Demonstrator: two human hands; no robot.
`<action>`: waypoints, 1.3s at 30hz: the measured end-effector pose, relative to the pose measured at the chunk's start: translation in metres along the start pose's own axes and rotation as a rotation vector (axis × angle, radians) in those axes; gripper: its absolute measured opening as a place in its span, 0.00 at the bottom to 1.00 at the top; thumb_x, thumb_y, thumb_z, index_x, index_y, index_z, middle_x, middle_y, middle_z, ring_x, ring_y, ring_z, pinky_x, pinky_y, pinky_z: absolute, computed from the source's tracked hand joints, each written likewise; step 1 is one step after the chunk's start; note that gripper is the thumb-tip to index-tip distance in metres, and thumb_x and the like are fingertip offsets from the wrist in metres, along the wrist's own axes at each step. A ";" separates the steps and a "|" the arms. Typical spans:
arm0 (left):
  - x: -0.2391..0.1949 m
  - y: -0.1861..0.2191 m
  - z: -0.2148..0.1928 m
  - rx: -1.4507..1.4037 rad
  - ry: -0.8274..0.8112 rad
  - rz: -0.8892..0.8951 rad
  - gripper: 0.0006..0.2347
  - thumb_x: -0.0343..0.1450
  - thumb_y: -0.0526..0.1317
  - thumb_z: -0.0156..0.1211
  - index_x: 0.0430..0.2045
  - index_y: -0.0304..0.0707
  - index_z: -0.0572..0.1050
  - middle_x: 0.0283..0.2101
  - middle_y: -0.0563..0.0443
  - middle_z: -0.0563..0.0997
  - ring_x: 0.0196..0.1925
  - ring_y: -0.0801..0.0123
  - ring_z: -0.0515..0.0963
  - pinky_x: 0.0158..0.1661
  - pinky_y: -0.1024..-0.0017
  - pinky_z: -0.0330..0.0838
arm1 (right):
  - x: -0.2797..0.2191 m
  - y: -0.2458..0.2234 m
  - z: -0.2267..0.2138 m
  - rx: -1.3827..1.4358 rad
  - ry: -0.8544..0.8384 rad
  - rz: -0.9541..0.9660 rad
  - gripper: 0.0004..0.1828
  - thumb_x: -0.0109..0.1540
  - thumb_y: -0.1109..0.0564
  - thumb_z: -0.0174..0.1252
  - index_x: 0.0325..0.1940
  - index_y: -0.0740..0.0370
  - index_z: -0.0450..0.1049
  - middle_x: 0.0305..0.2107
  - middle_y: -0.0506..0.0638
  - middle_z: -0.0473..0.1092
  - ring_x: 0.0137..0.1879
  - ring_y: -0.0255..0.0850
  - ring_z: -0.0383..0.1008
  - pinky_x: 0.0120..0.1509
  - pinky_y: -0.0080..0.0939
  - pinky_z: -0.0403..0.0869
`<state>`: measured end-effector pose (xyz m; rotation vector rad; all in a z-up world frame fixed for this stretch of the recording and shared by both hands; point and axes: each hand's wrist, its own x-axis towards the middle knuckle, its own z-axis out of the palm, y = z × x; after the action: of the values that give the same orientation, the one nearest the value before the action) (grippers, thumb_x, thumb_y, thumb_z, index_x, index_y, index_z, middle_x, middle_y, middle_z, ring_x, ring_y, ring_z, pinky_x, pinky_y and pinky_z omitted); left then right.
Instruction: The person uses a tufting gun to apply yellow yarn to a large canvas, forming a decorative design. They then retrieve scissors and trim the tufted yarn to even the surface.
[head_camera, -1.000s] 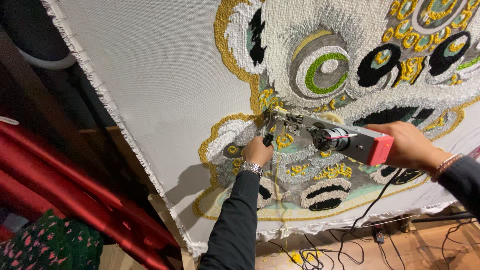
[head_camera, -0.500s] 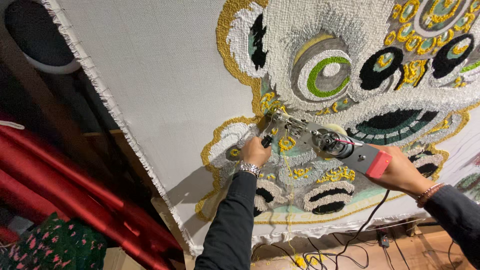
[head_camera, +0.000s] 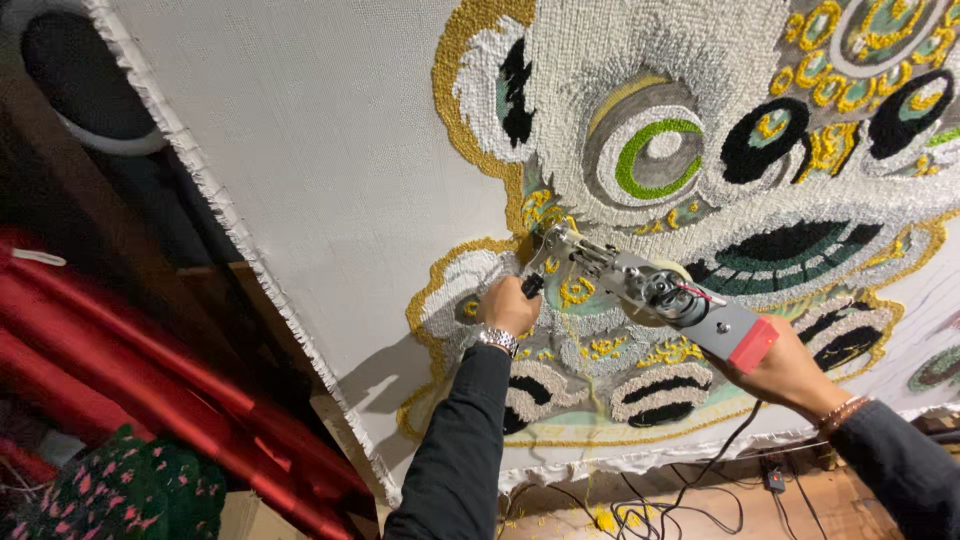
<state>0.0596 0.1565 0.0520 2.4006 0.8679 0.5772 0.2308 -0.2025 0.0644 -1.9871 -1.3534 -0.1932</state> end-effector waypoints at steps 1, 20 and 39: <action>0.000 -0.002 0.001 0.001 0.012 0.014 0.14 0.66 0.50 0.67 0.29 0.37 0.78 0.31 0.42 0.83 0.32 0.54 0.83 0.34 0.56 0.76 | -0.001 -0.003 0.002 0.013 0.016 -0.006 0.11 0.50 0.57 0.69 0.32 0.65 0.76 0.20 0.54 0.76 0.24 0.44 0.75 0.33 0.42 0.75; -0.052 0.036 0.138 -1.083 -0.270 0.193 0.17 0.76 0.45 0.59 0.51 0.27 0.80 0.42 0.40 0.85 0.27 0.72 0.81 0.26 0.70 0.76 | -0.092 -0.052 -0.018 1.037 0.037 0.702 0.24 0.60 0.65 0.55 0.62 0.66 0.73 0.20 0.46 0.59 0.21 0.34 0.57 0.21 0.35 0.59; -0.070 0.054 0.094 -1.000 -0.482 0.228 0.10 0.73 0.40 0.62 0.45 0.34 0.80 0.43 0.45 0.85 0.44 0.69 0.85 0.28 0.70 0.79 | -0.125 -0.049 -0.008 1.162 0.145 0.615 0.28 0.58 0.61 0.52 0.63 0.71 0.69 0.22 0.49 0.64 0.26 0.39 0.65 0.29 0.43 0.70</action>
<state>0.0861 0.0434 -0.0032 1.5835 0.0326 0.3511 0.1360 -0.2916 0.0323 -1.2208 -0.4584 0.5979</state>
